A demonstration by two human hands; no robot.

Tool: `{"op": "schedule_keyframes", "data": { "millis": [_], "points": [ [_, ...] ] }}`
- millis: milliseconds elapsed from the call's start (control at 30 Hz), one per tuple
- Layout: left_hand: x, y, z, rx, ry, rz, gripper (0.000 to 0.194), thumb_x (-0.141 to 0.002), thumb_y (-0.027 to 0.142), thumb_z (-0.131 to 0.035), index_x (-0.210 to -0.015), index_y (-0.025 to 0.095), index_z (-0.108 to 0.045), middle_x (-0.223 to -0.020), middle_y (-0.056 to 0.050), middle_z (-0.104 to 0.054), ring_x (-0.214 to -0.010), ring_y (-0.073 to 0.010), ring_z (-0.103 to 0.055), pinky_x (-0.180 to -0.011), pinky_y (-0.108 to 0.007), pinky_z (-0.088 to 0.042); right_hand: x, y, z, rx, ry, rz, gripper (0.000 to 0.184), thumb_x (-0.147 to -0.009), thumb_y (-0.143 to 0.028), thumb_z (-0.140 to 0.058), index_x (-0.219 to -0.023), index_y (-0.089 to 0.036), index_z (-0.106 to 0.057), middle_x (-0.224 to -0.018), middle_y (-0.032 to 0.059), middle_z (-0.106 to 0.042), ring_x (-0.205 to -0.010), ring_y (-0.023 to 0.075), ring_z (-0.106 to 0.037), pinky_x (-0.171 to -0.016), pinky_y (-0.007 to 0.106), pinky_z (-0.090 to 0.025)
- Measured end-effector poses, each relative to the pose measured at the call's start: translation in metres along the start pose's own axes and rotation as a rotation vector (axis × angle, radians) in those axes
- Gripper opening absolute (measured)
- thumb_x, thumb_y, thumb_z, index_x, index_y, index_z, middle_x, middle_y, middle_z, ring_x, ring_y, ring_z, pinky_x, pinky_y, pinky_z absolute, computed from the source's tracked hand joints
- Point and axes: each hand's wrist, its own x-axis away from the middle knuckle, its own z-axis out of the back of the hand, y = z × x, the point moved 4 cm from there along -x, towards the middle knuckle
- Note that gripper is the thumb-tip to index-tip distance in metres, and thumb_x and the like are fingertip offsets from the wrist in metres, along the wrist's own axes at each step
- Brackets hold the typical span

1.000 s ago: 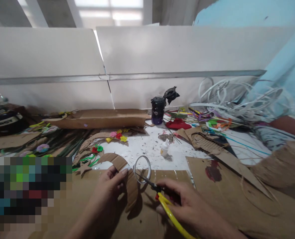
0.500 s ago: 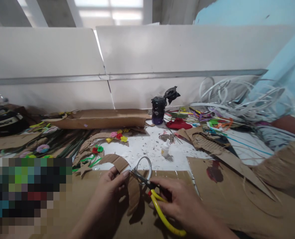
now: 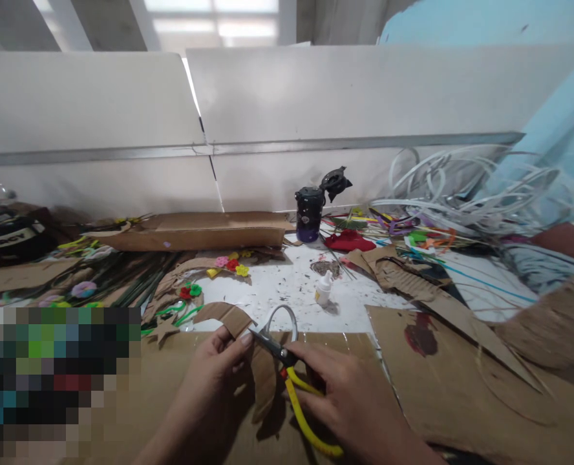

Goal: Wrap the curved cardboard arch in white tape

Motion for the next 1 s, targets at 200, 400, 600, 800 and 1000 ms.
{"op": "schedule_keyframes", "data": {
  "millis": [200, 400, 600, 800, 1000],
  "points": [
    [0.004, 0.0, 0.001, -0.002, 0.028, -0.026, 0.036, -0.072, 0.032, -0.088, -0.09, 0.023, -0.059, -0.067, 0.005, -0.054, -0.054, -0.0089, -0.049, -0.052, -0.019, -0.031, 0.001, 0.002, -0.003, 0.01, -0.003, 0.014, 0.044, -0.091, -0.021, -0.067, -0.133, -0.033, -0.068, -0.123, 0.004, -0.077, -0.108, 0.0262, -0.073, -0.088, 0.033, -0.057],
    [0.001, 0.0, 0.0, -0.013, 0.021, -0.014, 0.03, -0.076, 0.029, -0.085, -0.09, 0.023, -0.059, -0.068, 0.004, -0.056, -0.053, -0.009, -0.05, -0.052, -0.021, -0.034, 0.0, -0.001, -0.004, -0.038, -0.002, -0.028, 0.041, -0.092, -0.024, -0.068, -0.133, -0.034, -0.069, -0.119, 0.0014, -0.078, -0.103, 0.0238, -0.073, -0.085, 0.03, -0.056],
    [0.006, 0.001, -0.003, 0.001, 0.042, -0.014, 0.028, -0.077, 0.026, -0.084, -0.089, 0.023, -0.059, -0.063, 0.006, -0.053, -0.048, -0.0079, -0.046, -0.051, -0.021, -0.033, 0.0, 0.0, -0.006, -0.087, -0.016, -0.055, 0.037, -0.093, -0.027, -0.07, -0.129, -0.033, -0.071, -0.115, 0.0019, -0.079, -0.101, 0.0241, -0.072, -0.085, 0.031, -0.054],
    [0.011, 0.004, -0.006, 0.037, 0.013, -0.049, 0.026, -0.078, 0.023, -0.084, -0.096, 0.022, -0.065, -0.064, 0.005, -0.059, -0.049, -0.0081, -0.049, -0.055, -0.023, -0.04, 0.001, 0.003, -0.007, -0.056, -0.013, -0.068, 0.037, -0.093, -0.028, -0.069, -0.13, -0.032, -0.072, -0.114, 0.0035, -0.079, -0.1, 0.0254, -0.073, -0.083, 0.032, -0.055],
    [0.007, 0.003, -0.006, 0.044, 0.0, -0.031, 0.024, -0.081, 0.023, -0.081, -0.097, 0.023, -0.064, -0.055, 0.008, -0.051, -0.041, -0.0075, -0.044, -0.045, -0.021, -0.029, 0.002, 0.007, -0.007, -0.017, 0.013, -0.036, 0.04, -0.091, -0.024, -0.069, -0.131, -0.031, -0.072, -0.114, 0.005, -0.08, -0.1, 0.0261, -0.074, -0.085, 0.032, -0.056]
  ]
}}
